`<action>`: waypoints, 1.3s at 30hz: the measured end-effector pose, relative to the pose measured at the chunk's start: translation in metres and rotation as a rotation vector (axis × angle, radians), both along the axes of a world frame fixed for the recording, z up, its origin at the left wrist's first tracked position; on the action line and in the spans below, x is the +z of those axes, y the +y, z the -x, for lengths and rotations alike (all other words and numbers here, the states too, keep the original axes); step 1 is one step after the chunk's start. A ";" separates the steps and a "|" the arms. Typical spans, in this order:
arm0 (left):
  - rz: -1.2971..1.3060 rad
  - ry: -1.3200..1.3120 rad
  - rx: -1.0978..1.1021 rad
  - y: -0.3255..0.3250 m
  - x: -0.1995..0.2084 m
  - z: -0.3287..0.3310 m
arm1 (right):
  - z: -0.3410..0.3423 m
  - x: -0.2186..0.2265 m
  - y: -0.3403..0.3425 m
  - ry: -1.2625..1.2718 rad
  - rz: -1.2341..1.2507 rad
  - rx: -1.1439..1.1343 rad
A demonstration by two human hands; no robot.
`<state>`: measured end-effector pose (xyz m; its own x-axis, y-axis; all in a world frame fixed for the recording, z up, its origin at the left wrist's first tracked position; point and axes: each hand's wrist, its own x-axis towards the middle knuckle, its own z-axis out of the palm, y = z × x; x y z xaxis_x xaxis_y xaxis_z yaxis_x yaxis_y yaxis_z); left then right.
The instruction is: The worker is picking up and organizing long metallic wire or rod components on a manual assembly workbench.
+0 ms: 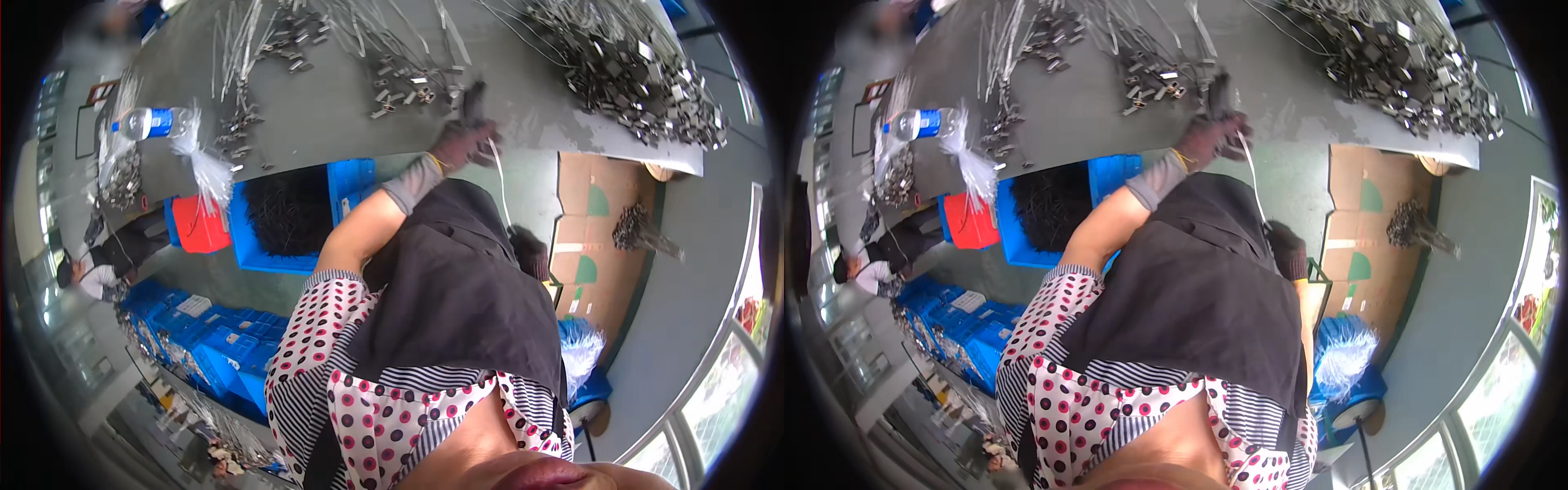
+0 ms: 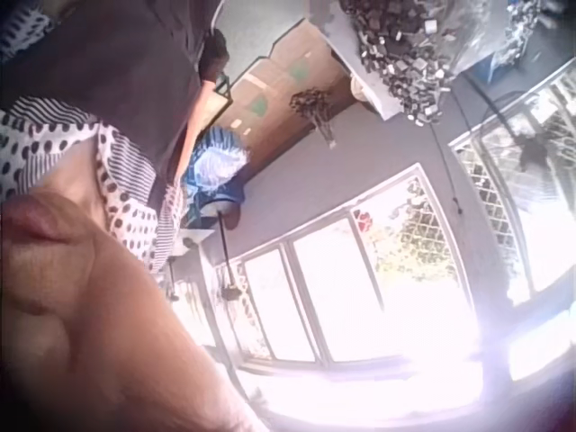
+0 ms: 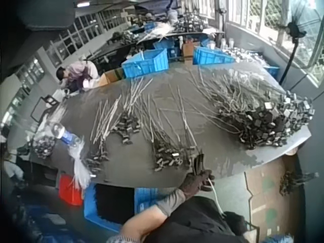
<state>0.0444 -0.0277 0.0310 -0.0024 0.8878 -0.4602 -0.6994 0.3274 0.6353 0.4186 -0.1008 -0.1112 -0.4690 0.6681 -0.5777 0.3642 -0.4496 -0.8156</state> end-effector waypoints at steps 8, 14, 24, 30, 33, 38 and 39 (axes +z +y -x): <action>-0.047 0.028 0.125 0.030 0.023 0.004 | 0.181 0.191 0.055 -0.019 -0.374 -0.112; -0.038 0.313 0.200 0.043 0.049 0.052 | 0.178 0.165 0.061 0.063 0.084 -0.035; -0.106 0.690 0.195 0.061 0.030 0.045 | 0.281 0.186 0.157 0.158 -0.135 -0.325; 0.055 0.653 0.018 0.091 0.000 0.082 | 0.333 0.156 0.214 0.156 -0.045 -0.220; 0.059 1.059 0.129 0.091 0.035 0.114 | 0.359 0.145 0.227 0.212 -0.223 -0.345; 0.106 1.082 0.625 0.045 0.000 0.193 | 0.396 0.150 0.265 -0.687 -0.630 0.411; 0.146 0.979 0.666 0.031 -0.011 0.212 | 0.408 0.158 0.265 -0.689 -0.626 0.413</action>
